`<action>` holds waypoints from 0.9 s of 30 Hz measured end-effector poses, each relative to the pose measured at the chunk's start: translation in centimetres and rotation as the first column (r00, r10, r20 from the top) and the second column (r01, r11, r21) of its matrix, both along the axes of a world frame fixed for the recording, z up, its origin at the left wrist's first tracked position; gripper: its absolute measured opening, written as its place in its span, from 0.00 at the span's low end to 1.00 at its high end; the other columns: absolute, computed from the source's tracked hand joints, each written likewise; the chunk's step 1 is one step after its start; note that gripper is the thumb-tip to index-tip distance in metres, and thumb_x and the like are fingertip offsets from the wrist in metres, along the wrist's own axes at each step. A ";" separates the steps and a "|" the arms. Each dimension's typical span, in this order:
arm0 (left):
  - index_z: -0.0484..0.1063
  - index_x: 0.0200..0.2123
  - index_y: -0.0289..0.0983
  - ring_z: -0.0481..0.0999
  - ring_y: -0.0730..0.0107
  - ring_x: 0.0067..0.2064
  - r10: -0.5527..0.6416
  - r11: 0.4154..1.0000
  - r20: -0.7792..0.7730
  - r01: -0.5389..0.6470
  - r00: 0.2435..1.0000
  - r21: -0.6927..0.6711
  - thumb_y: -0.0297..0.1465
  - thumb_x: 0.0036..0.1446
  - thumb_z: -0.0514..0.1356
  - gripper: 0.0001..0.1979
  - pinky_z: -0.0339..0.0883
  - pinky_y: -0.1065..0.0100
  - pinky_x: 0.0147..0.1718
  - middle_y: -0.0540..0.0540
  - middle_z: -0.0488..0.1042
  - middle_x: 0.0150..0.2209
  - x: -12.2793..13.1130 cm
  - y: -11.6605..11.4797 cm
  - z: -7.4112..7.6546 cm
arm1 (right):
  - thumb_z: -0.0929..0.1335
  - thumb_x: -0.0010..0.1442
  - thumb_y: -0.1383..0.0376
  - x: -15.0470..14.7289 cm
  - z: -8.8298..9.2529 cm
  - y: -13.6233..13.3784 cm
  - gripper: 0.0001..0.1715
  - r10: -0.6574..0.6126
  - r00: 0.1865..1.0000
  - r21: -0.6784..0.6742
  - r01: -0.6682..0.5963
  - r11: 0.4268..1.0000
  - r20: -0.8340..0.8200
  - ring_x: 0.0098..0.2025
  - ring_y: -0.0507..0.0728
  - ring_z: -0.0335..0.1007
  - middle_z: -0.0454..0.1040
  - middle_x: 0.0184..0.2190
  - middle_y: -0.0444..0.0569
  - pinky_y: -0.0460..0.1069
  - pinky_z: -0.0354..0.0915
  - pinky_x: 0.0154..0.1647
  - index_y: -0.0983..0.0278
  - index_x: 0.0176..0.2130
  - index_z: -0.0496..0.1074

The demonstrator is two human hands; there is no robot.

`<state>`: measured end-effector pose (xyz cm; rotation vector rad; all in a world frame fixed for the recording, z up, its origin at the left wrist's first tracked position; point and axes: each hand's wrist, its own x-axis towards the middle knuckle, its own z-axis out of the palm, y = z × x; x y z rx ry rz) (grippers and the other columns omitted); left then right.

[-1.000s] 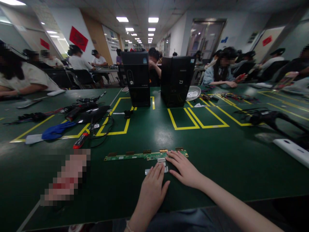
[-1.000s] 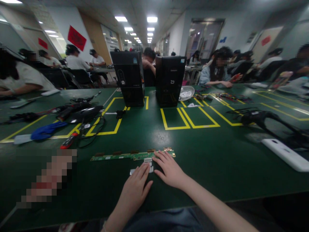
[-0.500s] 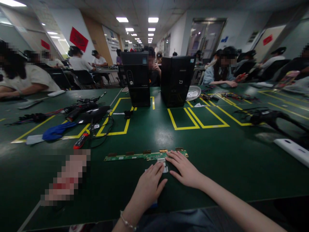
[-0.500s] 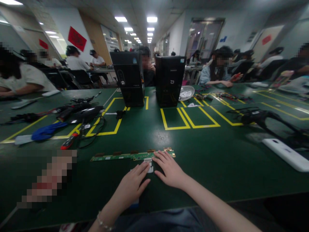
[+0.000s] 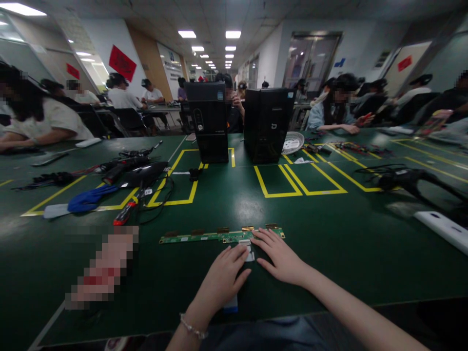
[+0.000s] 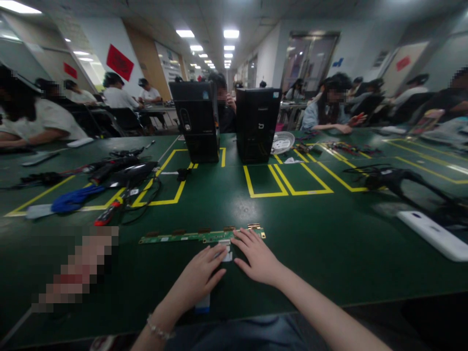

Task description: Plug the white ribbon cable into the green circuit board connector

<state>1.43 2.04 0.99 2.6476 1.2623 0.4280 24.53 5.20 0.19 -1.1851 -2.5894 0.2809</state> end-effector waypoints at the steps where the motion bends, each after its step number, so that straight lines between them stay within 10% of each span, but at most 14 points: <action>1: 0.64 0.60 0.38 0.67 0.59 0.61 0.002 1.000 0.003 -0.002 1.000 0.002 0.34 0.64 0.55 0.22 0.60 0.53 0.61 0.41 0.67 0.61 0.0 0.0 0.0 | 0.62 0.65 0.55 0.0 0.0 0.0 0.31 -0.002 1.000 0.000 0.002 1.000 0.002 0.69 0.61 0.44 0.55 0.67 0.51 0.63 0.46 0.68 0.61 0.64 0.60; 21: 0.64 0.60 0.37 0.67 0.60 0.61 0.051 0.996 0.089 -0.057 0.995 0.066 0.31 0.65 0.53 0.20 0.59 0.50 0.61 0.41 0.70 0.59 0.6 -0.2 0.0 | 0.62 0.66 0.56 -0.2 -0.4 0.0 0.30 -0.024 1.000 0.004 0.024 1.000 0.015 0.69 0.61 0.45 0.54 0.67 0.51 0.63 0.45 0.69 0.61 0.64 0.60; 27: 0.66 0.58 0.39 0.69 0.59 0.59 0.221 0.948 0.235 -0.265 0.946 0.176 0.31 0.67 0.49 0.19 0.63 0.49 0.58 0.41 0.71 0.57 -3.1 -1.0 0.3 | 0.58 0.69 0.56 0.0 0.4 -0.2 0.28 0.009 1.000 0.001 -0.009 1.000 -0.001 0.71 0.60 0.36 0.50 0.69 0.50 0.64 0.42 0.69 0.58 0.65 0.58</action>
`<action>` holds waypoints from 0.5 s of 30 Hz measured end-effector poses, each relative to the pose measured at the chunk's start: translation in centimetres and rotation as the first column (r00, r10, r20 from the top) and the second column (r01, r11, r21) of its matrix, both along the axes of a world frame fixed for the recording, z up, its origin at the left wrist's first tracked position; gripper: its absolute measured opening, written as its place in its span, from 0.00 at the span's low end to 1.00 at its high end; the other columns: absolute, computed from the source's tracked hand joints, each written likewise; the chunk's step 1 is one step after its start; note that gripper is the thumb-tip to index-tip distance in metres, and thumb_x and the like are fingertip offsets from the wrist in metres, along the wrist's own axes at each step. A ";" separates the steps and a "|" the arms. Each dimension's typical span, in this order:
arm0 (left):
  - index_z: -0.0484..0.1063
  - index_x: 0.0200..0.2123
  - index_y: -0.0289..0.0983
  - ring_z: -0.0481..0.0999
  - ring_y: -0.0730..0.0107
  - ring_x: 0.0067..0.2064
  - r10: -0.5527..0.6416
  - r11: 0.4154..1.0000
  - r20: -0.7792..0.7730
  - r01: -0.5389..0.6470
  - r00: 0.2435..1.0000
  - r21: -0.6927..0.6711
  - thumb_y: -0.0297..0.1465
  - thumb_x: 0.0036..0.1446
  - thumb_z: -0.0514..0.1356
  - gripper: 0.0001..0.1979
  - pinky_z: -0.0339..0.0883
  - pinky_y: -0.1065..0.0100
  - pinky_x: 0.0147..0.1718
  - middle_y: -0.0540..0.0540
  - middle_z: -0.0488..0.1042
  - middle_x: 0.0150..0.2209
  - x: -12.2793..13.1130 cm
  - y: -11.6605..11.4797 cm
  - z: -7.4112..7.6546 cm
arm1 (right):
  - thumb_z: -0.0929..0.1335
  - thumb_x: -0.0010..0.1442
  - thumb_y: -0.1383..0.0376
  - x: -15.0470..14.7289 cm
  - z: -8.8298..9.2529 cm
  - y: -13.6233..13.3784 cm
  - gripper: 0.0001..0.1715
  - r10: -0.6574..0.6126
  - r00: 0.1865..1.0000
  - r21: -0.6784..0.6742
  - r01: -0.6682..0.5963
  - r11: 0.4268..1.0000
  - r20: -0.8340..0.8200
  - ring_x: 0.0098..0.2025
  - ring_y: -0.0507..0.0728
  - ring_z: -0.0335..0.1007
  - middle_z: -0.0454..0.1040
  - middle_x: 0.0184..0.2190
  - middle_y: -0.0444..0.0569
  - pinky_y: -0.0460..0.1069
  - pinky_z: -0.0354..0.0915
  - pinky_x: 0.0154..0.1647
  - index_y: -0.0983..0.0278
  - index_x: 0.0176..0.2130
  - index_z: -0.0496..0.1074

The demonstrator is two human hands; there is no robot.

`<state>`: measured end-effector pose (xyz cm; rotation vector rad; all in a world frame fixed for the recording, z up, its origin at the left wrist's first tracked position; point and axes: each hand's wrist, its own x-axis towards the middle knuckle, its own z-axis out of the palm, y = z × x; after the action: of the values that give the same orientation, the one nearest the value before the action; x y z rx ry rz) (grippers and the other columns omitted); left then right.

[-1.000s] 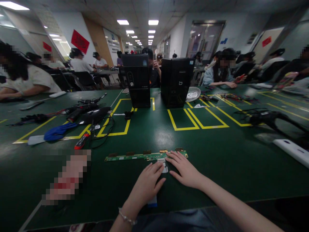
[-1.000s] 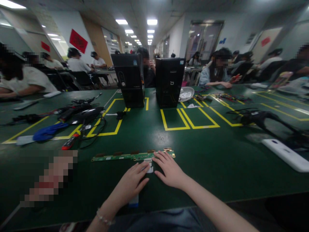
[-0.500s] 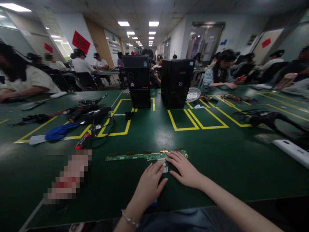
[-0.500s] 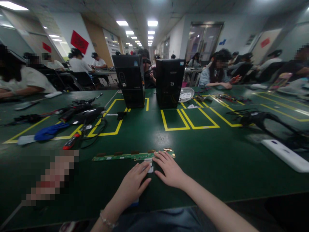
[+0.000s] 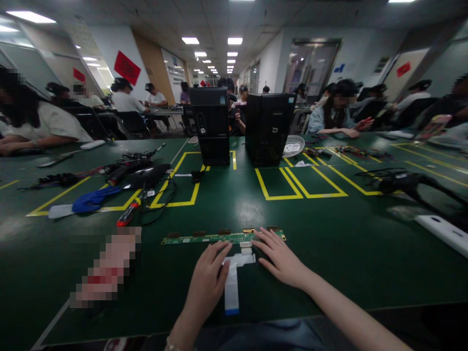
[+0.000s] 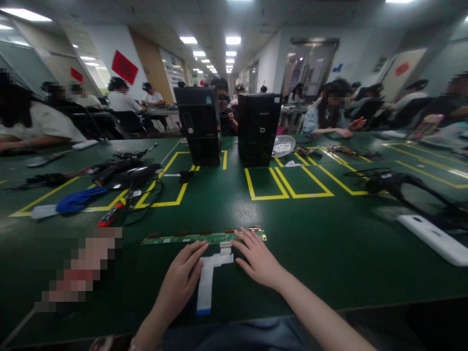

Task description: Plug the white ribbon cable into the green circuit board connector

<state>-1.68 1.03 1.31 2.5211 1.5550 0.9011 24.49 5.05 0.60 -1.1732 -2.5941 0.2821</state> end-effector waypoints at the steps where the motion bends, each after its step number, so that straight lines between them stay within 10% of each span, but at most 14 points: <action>1: 0.68 0.57 0.39 0.71 0.59 0.57 0.040 0.999 0.008 -0.040 0.999 0.015 0.31 0.67 0.49 0.18 0.65 0.50 0.57 0.41 0.72 0.55 -1.0 -0.3 -0.3 | 0.58 0.69 0.55 0.0 0.2 0.0 0.28 0.022 1.000 -0.003 -0.022 1.000 -0.002 0.71 0.61 0.35 0.49 0.69 0.50 0.64 0.42 0.69 0.57 0.65 0.59; 7: 0.72 0.52 0.38 0.76 0.58 0.50 0.158 0.986 -0.049 -0.155 0.986 0.063 0.33 0.66 0.51 0.16 0.73 0.54 0.47 0.41 0.76 0.49 -6.4 -1.8 -3.0 | 0.60 0.66 0.49 -0.3 1.1 0.0 0.31 0.136 0.991 -0.067 -0.134 0.989 0.021 0.71 0.63 0.33 0.46 0.70 0.51 0.65 0.40 0.68 0.52 0.65 0.59; 15: 0.74 0.50 0.39 0.75 0.58 0.51 0.184 0.983 -0.084 -0.182 0.979 0.035 0.33 0.65 0.51 0.15 0.71 0.52 0.50 0.42 0.76 0.49 -6.2 -1.8 -3.2 | 0.60 0.66 0.49 -0.6 1.2 0.0 0.30 0.123 0.992 -0.110 -0.120 0.987 0.026 0.70 0.63 0.40 0.50 0.68 0.52 0.66 0.42 0.68 0.50 0.65 0.59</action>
<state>-7.93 -0.74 -1.89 2.4988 1.8387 0.8457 23.89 5.01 1.75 -1.0633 -2.7146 0.4374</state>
